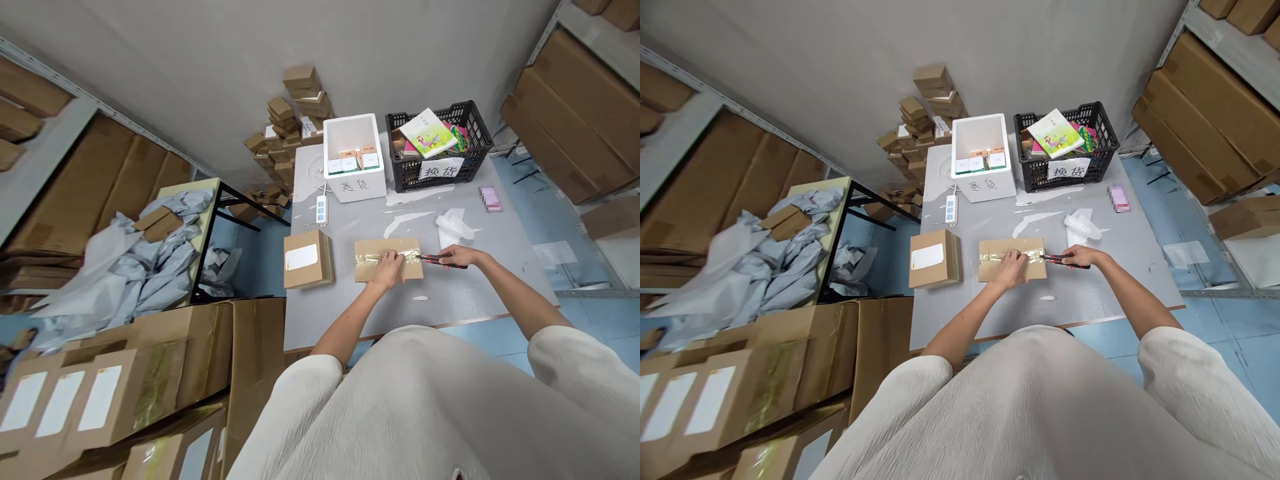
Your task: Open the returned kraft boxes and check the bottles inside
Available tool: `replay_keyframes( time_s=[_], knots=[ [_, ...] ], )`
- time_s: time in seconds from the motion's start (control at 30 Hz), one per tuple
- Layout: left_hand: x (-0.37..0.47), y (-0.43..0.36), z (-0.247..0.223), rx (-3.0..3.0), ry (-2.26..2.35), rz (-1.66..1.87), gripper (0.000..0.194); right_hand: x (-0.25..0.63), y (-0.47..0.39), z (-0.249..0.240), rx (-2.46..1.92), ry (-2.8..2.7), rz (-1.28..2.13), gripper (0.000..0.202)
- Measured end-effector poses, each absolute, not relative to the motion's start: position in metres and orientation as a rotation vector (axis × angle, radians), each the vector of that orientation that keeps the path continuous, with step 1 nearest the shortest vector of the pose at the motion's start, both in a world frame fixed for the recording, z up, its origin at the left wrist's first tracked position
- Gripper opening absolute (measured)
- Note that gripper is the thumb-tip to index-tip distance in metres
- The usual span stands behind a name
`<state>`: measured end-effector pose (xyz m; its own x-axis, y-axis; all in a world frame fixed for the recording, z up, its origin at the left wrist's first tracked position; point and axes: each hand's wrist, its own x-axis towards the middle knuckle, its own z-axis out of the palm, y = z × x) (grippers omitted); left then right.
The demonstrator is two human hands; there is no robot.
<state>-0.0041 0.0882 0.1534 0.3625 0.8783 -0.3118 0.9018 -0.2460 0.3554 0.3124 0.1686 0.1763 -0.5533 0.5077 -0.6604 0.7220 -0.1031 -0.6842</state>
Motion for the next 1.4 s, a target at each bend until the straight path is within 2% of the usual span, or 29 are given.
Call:
replay_keyframes(
  time_s=[0.17, 0.4, 0.7, 0.9, 1.1, 1.17, 1.27, 1.4],
  knots=[
    [-0.004, 0.086, 0.152, 2.16, 1.541, -0.06, 0.073, 0.319, 0.148, 0.168, 1.429, 1.955, -1.822, 0.053],
    [-0.004, 0.088, 0.155, 2.169, 1.533, -0.073, 0.074, 0.313, 0.123, 0.153, 1.586, 2.046, -1.856, 0.052],
    [-0.005, 0.089, 0.159, 2.146, 1.528, -0.067, 0.076, 0.309, 0.105, 0.158, 1.618, 1.979, -1.949, 0.058],
    [-0.006, 0.093, 0.159, 2.155, 1.51, -0.096, 0.071, 0.308, 0.095, 0.16, 1.674, 1.916, -1.995, 0.063],
    [-0.011, 0.086, 0.164, 2.139, 1.503, -0.002, 0.088, 0.323, 0.09, 0.165, 1.786, 1.879, -2.018, 0.07],
    [-0.01, 0.086, 0.167, 2.138, 1.513, 0.07, 0.08, 0.33, 0.086, 0.167, 1.877, 1.877, -2.033, 0.071],
    [-0.005, 0.091, 0.173, 2.169, 1.577, 0.169, 0.053, 0.333, 0.078, 0.169, 1.988, 1.962, -2.028, 0.071],
    [0.005, 0.107, 0.173, 2.205, 1.651, 0.21, 0.048, 0.326, 0.073, 0.174, 2.064, 2.127, -1.863, 0.07]
  ],
)
